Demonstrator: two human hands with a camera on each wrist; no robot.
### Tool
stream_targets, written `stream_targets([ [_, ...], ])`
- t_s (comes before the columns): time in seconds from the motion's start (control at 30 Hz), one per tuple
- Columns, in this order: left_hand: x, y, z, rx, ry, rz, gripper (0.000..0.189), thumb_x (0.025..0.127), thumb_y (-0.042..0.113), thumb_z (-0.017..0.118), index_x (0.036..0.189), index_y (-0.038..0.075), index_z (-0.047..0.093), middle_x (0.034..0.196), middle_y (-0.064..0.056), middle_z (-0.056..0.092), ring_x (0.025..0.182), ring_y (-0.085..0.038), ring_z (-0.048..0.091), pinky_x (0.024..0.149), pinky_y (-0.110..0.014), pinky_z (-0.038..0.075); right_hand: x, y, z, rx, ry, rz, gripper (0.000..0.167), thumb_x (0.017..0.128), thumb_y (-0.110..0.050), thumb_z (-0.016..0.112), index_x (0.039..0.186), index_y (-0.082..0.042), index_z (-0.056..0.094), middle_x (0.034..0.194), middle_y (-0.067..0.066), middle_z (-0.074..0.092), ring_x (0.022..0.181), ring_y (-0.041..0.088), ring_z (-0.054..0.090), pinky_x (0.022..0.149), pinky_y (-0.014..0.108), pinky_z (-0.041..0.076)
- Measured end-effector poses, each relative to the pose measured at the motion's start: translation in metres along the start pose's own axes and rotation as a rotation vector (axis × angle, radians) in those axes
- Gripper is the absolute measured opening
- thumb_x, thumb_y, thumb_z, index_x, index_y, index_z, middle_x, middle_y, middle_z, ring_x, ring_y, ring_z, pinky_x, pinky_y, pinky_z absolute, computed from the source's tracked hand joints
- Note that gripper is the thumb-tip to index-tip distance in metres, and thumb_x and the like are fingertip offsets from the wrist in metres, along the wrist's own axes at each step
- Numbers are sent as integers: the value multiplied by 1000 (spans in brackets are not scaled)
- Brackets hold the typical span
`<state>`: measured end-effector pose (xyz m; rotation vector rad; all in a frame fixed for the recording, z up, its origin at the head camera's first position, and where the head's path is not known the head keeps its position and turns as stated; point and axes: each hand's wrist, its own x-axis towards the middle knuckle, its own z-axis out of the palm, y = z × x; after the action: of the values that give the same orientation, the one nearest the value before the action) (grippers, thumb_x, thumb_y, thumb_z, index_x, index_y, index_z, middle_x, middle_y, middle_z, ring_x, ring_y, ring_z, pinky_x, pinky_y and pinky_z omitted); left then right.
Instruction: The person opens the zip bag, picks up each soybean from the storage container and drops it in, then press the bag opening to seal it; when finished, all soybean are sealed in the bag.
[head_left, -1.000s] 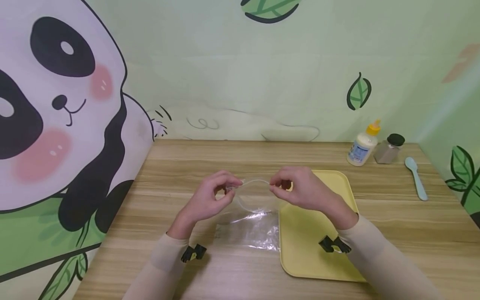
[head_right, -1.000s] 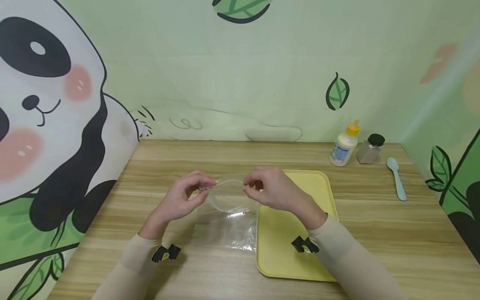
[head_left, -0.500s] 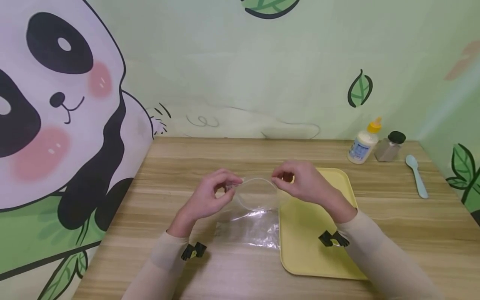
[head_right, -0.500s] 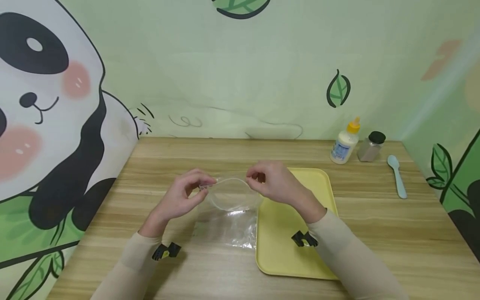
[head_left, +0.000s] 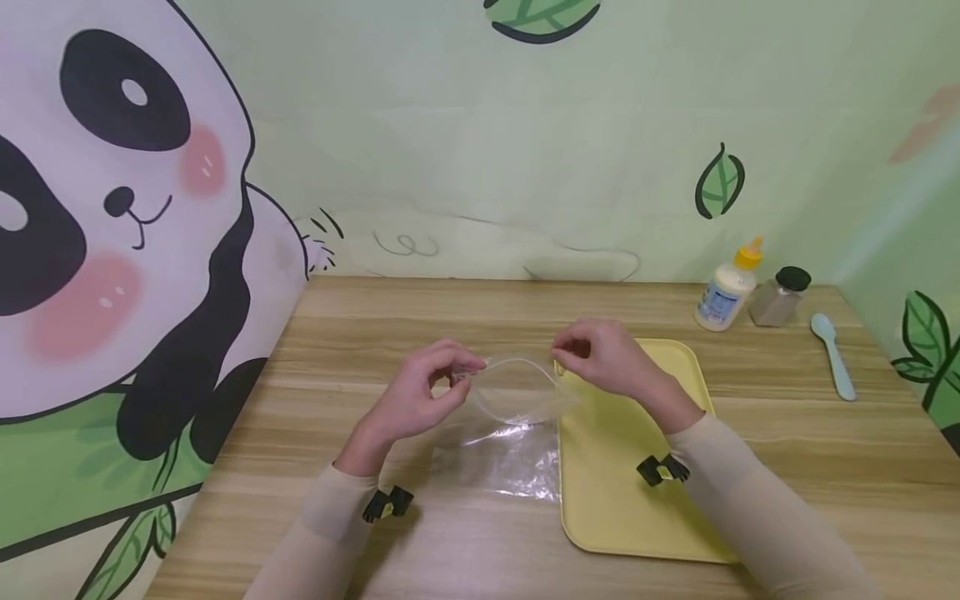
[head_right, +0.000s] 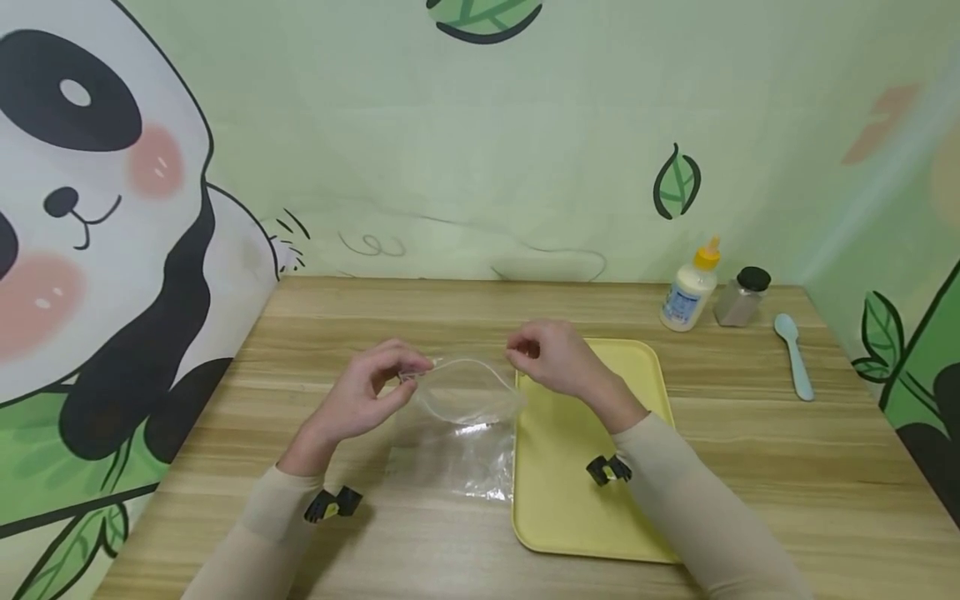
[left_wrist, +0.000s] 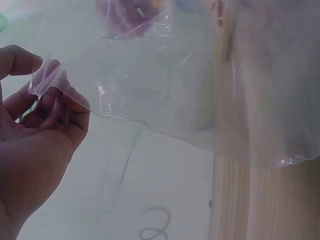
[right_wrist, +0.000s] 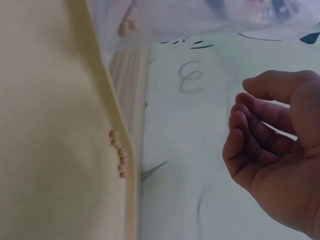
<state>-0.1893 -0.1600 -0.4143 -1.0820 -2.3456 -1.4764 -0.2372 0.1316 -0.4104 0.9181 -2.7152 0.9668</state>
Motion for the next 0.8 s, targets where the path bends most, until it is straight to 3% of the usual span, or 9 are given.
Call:
stream_targets([
  [0.27,0,6,-1,13,4,-16,27,81,-8,63,107,-1,67,99,-13,66,81,-16,59,70,-23,54,3,25,12,6,-72,94,13,88,-16,67,95,-7,74,82,0,69,73,11,59,67,27,52],
  [0.8,0,1,-1,-1,-12,-16,29,82,-7,61,108,3,68,101,-15,66,83,-15,60,71,-26,55,5,59,33,51,-164,118,7,82,-7,69,88,-3,73,75,1,67,67,9,56,60,23,49],
])
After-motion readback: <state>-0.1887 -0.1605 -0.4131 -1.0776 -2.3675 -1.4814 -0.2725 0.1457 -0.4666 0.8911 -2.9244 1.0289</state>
